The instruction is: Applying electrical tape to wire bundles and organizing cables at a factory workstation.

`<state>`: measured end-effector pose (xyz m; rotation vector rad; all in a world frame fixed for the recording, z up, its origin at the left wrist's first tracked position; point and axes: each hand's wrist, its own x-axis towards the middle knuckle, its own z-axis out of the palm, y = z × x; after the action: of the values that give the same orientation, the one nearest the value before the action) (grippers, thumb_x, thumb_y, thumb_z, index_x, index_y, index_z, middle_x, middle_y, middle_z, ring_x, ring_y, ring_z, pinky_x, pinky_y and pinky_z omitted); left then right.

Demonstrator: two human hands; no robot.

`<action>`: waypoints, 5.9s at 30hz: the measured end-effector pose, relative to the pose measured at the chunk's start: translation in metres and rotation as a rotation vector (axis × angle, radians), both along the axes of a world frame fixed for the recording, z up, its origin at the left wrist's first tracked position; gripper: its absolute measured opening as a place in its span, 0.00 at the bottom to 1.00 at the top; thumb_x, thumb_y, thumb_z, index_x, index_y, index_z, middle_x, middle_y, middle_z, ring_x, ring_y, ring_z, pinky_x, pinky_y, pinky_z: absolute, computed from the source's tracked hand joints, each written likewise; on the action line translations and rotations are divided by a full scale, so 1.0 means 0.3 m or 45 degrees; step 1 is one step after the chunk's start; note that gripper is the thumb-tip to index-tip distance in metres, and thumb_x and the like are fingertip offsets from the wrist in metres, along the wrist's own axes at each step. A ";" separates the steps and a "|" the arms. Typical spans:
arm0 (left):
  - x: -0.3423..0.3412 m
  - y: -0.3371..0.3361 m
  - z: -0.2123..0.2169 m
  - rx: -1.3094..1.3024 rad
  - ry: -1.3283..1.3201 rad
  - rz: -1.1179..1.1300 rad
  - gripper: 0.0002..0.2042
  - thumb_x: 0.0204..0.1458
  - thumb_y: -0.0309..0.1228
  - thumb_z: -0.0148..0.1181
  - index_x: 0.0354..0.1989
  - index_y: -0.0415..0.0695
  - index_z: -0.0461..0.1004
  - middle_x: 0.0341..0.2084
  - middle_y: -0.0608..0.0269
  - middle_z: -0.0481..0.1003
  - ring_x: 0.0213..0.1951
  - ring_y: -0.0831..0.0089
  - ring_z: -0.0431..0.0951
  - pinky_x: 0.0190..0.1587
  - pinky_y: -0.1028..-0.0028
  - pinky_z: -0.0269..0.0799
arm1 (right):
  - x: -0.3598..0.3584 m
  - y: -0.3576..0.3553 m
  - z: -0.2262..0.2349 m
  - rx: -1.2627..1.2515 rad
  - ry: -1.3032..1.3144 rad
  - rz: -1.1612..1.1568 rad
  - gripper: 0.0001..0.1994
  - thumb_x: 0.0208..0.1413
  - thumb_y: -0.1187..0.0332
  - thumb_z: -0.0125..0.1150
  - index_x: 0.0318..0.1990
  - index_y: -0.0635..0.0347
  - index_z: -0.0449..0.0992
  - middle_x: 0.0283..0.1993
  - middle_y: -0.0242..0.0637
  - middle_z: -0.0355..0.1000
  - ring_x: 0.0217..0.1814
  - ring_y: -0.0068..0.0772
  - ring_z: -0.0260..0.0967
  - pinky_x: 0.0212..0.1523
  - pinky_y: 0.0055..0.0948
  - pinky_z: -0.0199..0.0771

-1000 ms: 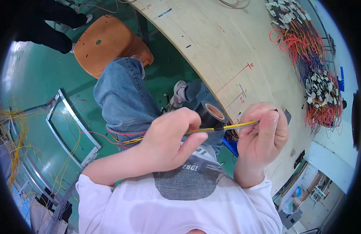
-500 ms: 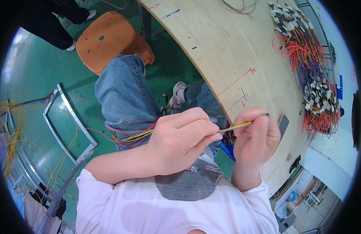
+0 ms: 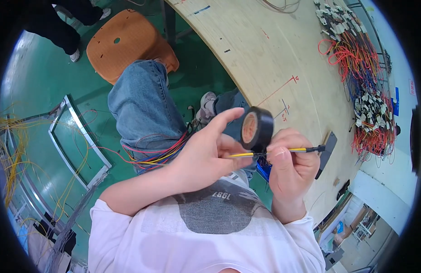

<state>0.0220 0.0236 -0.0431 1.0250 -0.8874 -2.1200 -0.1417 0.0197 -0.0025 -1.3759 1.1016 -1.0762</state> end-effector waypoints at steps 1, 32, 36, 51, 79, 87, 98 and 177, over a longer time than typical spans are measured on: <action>0.003 -0.004 0.005 0.002 0.000 0.005 0.34 0.44 0.26 0.60 0.57 0.38 0.45 0.28 0.59 0.73 0.23 0.80 0.70 0.26 0.79 0.66 | 0.005 0.001 0.001 0.056 -0.063 -0.016 0.01 0.47 0.79 0.55 0.28 0.66 0.70 0.29 0.37 0.66 0.29 0.21 0.61 0.27 0.17 0.60; 0.009 0.013 0.021 -0.223 0.199 0.196 0.10 0.48 0.20 0.51 0.41 0.36 0.70 0.37 0.62 0.66 0.36 0.80 0.68 0.38 0.83 0.62 | 0.016 -0.029 -0.008 0.493 -0.280 -0.158 0.05 0.51 0.71 0.56 0.30 0.64 0.70 0.24 0.28 0.66 0.23 0.14 0.59 0.23 0.13 0.58; -0.003 0.023 0.028 -0.768 -0.304 0.239 0.17 0.42 0.20 0.57 0.44 0.37 0.68 0.40 0.55 0.66 0.38 0.72 0.69 0.41 0.77 0.64 | 0.024 -0.024 -0.020 0.397 -0.272 -0.282 0.06 0.51 0.70 0.55 0.30 0.63 0.70 0.24 0.29 0.66 0.23 0.13 0.59 0.22 0.12 0.57; 0.007 0.021 0.007 -0.929 -0.100 0.165 0.36 0.26 0.35 0.72 0.46 0.39 0.58 0.46 0.50 0.53 0.43 0.68 0.65 0.45 0.70 0.64 | 0.028 -0.022 -0.040 0.252 -0.316 -0.186 0.02 0.50 0.76 0.54 0.30 0.64 0.68 0.27 0.31 0.66 0.23 0.13 0.59 0.22 0.12 0.57; -0.013 0.013 -0.022 -0.923 -0.524 0.594 0.07 0.42 0.21 0.58 0.32 0.41 0.73 0.31 0.61 0.60 0.24 0.81 0.64 0.24 0.83 0.61 | 0.049 -0.041 -0.021 0.107 0.179 -0.085 0.04 0.49 0.76 0.56 0.25 0.67 0.71 0.21 0.31 0.65 0.22 0.15 0.59 0.22 0.13 0.56; -0.008 -0.009 0.011 -0.743 -0.458 0.428 0.05 0.42 0.21 0.57 0.30 0.37 0.72 0.24 0.63 0.67 0.24 0.76 0.67 0.24 0.80 0.61 | 0.060 -0.058 -0.025 0.154 0.136 -0.010 0.03 0.48 0.76 0.56 0.27 0.67 0.73 0.23 0.34 0.67 0.21 0.18 0.61 0.21 0.16 0.59; 0.024 -0.016 0.016 -0.121 0.067 0.218 0.09 0.46 0.19 0.52 0.36 0.39 0.72 0.30 0.62 0.65 0.26 0.80 0.65 0.28 0.83 0.61 | 0.023 -0.053 -0.031 0.346 -0.088 -0.030 0.04 0.50 0.75 0.55 0.28 0.66 0.71 0.23 0.28 0.64 0.23 0.13 0.60 0.22 0.13 0.57; 0.007 0.041 0.070 -0.647 -0.564 -0.228 0.04 0.50 0.25 0.50 0.30 0.39 0.62 0.24 0.58 0.67 0.25 0.69 0.69 0.28 0.75 0.64 | -0.073 0.017 -0.042 0.128 0.247 0.647 0.05 0.44 0.71 0.52 0.24 0.64 0.68 0.24 0.40 0.65 0.31 0.42 0.64 0.32 0.36 0.65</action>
<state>0.0242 0.0359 -0.0220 1.1819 -1.6828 -1.6748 -0.1637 0.0248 -0.0151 -1.5890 0.8570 -0.5223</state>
